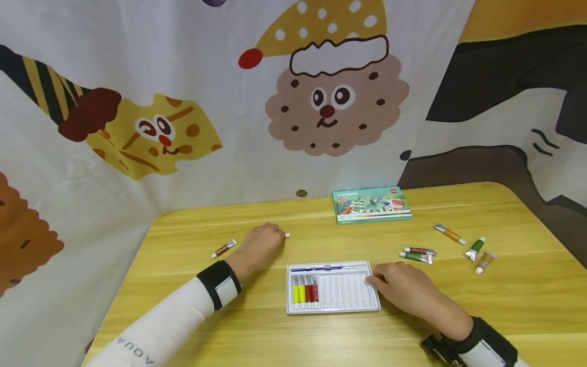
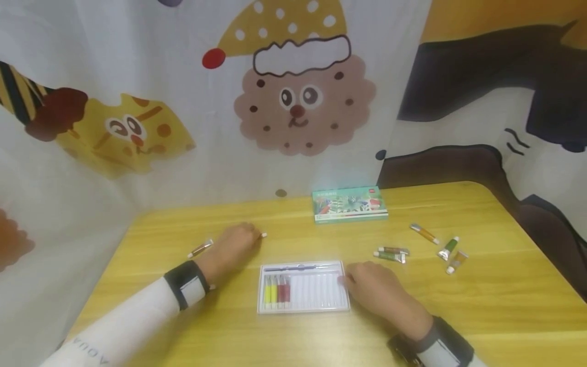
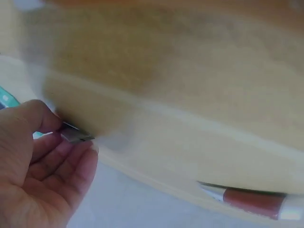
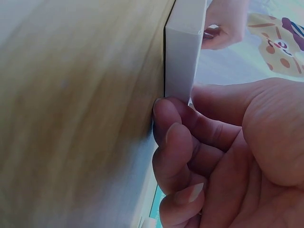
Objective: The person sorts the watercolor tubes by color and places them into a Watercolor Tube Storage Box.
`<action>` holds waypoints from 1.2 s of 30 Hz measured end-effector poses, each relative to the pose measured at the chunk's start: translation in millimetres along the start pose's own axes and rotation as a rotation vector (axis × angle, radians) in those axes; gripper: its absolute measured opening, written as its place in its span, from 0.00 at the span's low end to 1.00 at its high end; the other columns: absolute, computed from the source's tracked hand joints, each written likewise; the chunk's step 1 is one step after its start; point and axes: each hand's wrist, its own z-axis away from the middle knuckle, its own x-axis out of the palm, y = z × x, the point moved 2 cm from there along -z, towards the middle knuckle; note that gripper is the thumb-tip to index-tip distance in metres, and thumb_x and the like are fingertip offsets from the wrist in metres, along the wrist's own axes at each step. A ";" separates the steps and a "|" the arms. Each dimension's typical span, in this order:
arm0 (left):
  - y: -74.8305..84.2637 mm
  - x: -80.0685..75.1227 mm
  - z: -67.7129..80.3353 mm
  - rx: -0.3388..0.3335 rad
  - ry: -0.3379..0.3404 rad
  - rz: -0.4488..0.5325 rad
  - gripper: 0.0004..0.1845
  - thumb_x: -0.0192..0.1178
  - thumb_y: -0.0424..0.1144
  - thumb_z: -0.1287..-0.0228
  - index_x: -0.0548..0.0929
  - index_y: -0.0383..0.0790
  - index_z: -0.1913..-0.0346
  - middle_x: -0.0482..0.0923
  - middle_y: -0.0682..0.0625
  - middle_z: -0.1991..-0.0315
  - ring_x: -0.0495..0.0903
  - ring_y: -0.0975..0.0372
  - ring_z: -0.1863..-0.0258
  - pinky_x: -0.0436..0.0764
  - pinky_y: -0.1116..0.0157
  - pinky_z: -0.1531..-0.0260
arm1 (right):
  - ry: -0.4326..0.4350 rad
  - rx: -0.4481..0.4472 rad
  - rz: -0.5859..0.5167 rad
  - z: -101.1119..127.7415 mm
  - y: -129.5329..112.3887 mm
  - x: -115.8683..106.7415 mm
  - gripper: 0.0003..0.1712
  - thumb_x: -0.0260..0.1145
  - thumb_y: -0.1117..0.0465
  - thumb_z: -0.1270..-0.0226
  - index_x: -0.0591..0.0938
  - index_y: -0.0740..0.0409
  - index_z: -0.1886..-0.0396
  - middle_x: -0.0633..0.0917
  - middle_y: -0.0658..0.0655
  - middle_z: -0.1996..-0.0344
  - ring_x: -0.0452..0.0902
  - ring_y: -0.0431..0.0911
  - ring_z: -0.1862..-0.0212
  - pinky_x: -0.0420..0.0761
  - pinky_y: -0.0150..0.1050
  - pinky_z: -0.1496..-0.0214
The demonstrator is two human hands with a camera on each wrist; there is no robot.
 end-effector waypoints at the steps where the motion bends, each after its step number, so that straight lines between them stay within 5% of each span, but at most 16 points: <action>1: -0.1 0.1 0.2 -0.003 0.001 0.001 0.02 0.65 0.26 0.32 0.88 0.32 0.62 0.83 0.44 0.68 0.83 0.54 0.67 0.86 0.57 0.64 | 0.000 0.000 0.000 -0.1 -0.1 0.0 0.12 0.70 0.54 0.25 0.82 0.50 0.71 0.71 0.48 0.82 0.66 0.41 0.77 0.62 0.36 0.72; 7: 0.5 -0.6 5.6 -0.072 0.049 0.056 0.02 0.68 0.29 0.36 0.86 0.34 0.65 0.81 0.47 0.72 0.81 0.56 0.70 0.84 0.59 0.66 | -0.008 0.008 0.000 -0.6 -0.5 0.2 0.12 0.70 0.53 0.25 0.83 0.51 0.70 0.72 0.48 0.82 0.66 0.41 0.77 0.63 0.36 0.72; 12: 7.2 -12.5 14.8 -0.076 0.155 0.146 0.03 0.68 0.29 0.42 0.85 0.36 0.65 0.79 0.50 0.70 0.77 0.60 0.70 0.83 0.62 0.65 | -0.002 0.002 0.002 0.1 -0.6 0.1 0.12 0.70 0.54 0.26 0.83 0.50 0.71 0.72 0.48 0.82 0.66 0.41 0.77 0.63 0.36 0.72; 20: 35.7 -37.1 27.0 0.138 0.280 0.176 0.09 0.72 0.31 0.39 0.88 0.37 0.56 0.86 0.49 0.62 0.82 0.60 0.60 0.84 0.64 0.52 | 0.008 -0.009 -0.001 1.6 0.2 -0.9 0.13 0.70 0.54 0.25 0.82 0.50 0.72 0.72 0.47 0.82 0.66 0.41 0.77 0.63 0.36 0.72; 36: 81.6 -31.4 29.9 0.509 0.130 0.169 0.10 0.71 0.36 0.31 0.89 0.44 0.49 0.87 0.55 0.52 0.81 0.64 0.48 0.74 0.71 0.37 | 0.006 -0.009 0.000 0.7 -0.4 0.2 0.13 0.70 0.54 0.25 0.81 0.49 0.72 0.72 0.47 0.82 0.66 0.41 0.78 0.62 0.36 0.73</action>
